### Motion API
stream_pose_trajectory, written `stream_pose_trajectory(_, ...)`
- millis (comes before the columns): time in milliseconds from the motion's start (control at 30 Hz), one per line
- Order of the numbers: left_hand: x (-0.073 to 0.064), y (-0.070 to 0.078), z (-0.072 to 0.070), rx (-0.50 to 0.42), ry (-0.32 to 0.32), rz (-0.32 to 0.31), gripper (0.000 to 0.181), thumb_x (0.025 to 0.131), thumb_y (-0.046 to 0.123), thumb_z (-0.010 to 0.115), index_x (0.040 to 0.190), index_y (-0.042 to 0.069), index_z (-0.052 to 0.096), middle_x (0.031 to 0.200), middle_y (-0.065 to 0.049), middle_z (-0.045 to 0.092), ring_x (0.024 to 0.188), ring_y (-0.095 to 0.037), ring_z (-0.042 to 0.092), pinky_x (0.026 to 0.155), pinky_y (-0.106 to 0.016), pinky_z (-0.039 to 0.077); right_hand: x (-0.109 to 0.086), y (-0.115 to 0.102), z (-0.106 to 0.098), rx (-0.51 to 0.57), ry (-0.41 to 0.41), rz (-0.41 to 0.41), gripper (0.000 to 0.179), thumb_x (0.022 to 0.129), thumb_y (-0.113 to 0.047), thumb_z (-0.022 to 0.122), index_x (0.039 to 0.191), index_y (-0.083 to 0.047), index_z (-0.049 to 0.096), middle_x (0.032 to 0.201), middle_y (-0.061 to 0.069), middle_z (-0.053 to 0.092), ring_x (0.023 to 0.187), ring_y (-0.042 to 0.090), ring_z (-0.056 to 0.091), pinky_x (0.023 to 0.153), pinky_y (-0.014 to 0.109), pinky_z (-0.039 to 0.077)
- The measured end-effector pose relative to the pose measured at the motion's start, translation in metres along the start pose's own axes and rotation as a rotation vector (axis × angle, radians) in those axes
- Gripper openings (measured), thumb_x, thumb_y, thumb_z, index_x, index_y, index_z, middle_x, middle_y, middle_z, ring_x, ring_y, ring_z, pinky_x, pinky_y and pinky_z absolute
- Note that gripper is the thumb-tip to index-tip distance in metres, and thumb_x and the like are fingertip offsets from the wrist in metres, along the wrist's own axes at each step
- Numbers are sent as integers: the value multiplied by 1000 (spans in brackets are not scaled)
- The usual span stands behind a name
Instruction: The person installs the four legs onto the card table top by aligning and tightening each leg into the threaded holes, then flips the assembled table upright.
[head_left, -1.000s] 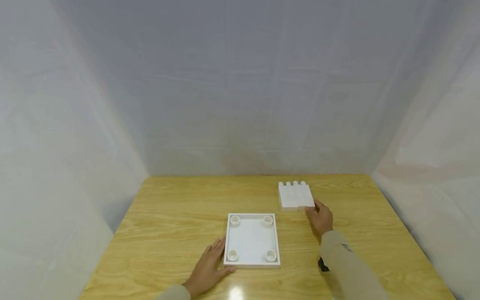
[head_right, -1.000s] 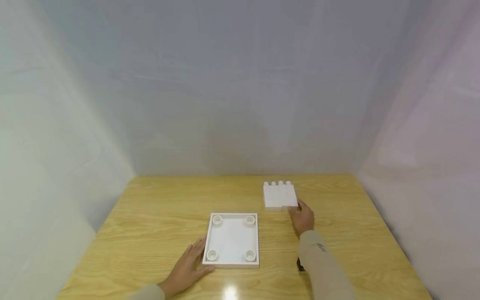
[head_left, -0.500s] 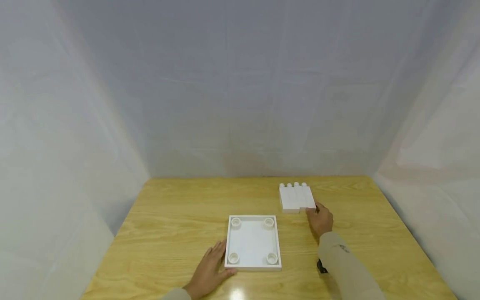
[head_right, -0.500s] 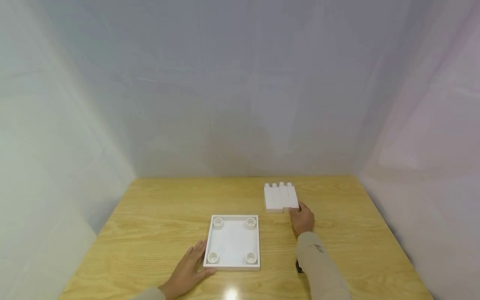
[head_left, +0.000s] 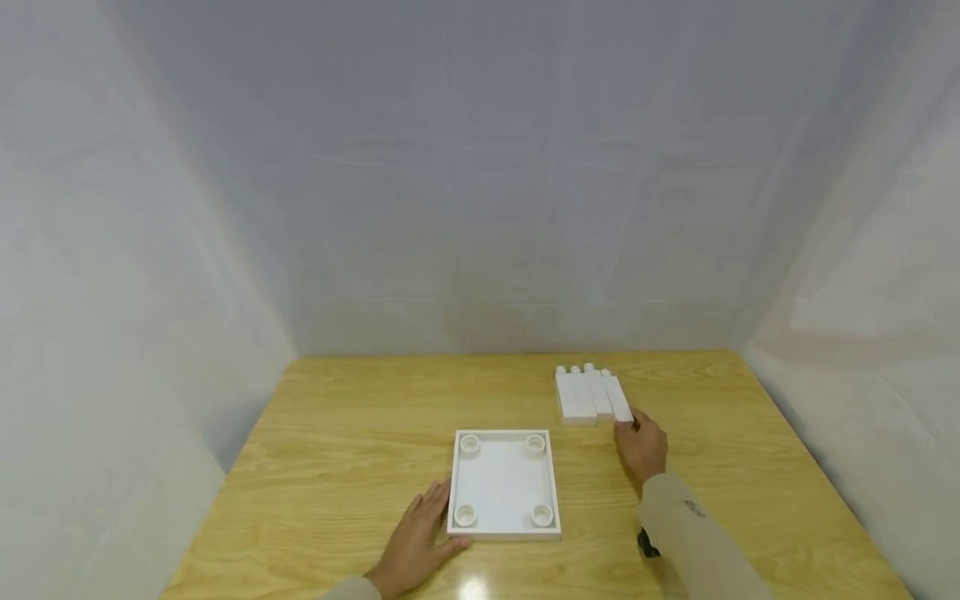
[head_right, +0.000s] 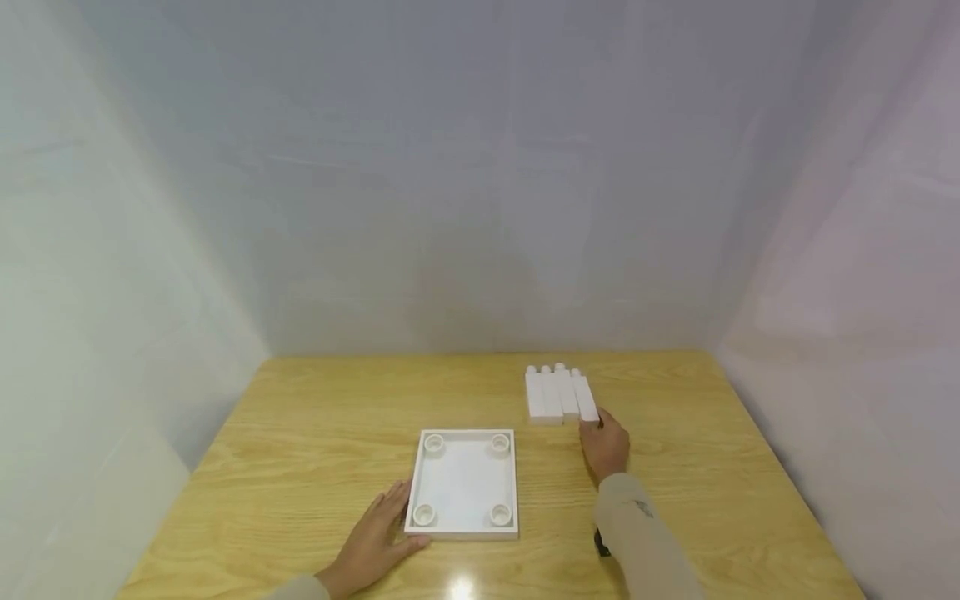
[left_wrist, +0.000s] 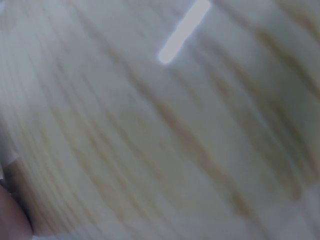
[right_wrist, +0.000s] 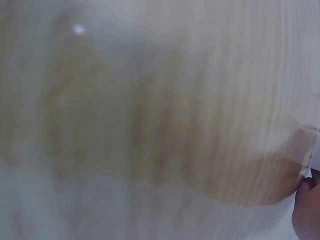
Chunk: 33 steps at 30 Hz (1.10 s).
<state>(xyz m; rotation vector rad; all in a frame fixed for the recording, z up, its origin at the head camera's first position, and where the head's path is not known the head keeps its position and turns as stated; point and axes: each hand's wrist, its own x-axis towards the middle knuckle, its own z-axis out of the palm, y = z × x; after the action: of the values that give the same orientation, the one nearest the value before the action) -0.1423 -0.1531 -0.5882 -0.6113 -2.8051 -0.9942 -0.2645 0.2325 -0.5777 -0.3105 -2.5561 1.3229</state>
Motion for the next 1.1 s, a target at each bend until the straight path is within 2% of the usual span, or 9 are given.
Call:
stream_pose_trajectory(267,0,1,-3,-24,-8,-17,88,83,54,65,144,-3,36,147,-17,41,137,-40,34,113,-58,22,-7,9,-5,37,14,-13,42,93,-15,56,129,5,55,120,28,61,105,38,60,89,49,50)
stream_pose_trajectory(600,0,-2,-4,-12,5,-18,89,83,55,65,144,-2,37,147,-16,42,137,-39,35,113,-58,22,-9,8,-8,56,21,22,44,91,-12,54,131,7,53,125,30,57,114,41,55,95,52,47)
stream_pose_trajectory(767,0,-3,-2,-7,9,-4,88,83,55,65,144,-3,38,147,-16,43,137,-38,34,113,-57,23,-7,13,-1,90,80,-17,44,86,-9,63,126,9,56,123,31,58,113,42,55,96,53,46)
stream_pose_trajectory(933,0,-2,0,-8,-3,-16,88,82,55,66,145,0,37,148,-13,42,138,-36,33,114,-55,22,-6,15,4,93,168,-57,43,80,-4,71,119,11,60,114,34,61,106,45,58,92,55,47)
stream_pose_trajectory(1100,0,-1,-1,-11,-13,-21,88,82,54,66,145,0,37,148,-12,42,138,-36,33,114,-54,22,-8,11,4,96,193,-21,41,81,-2,70,118,13,60,112,35,61,104,46,58,91,56,47)
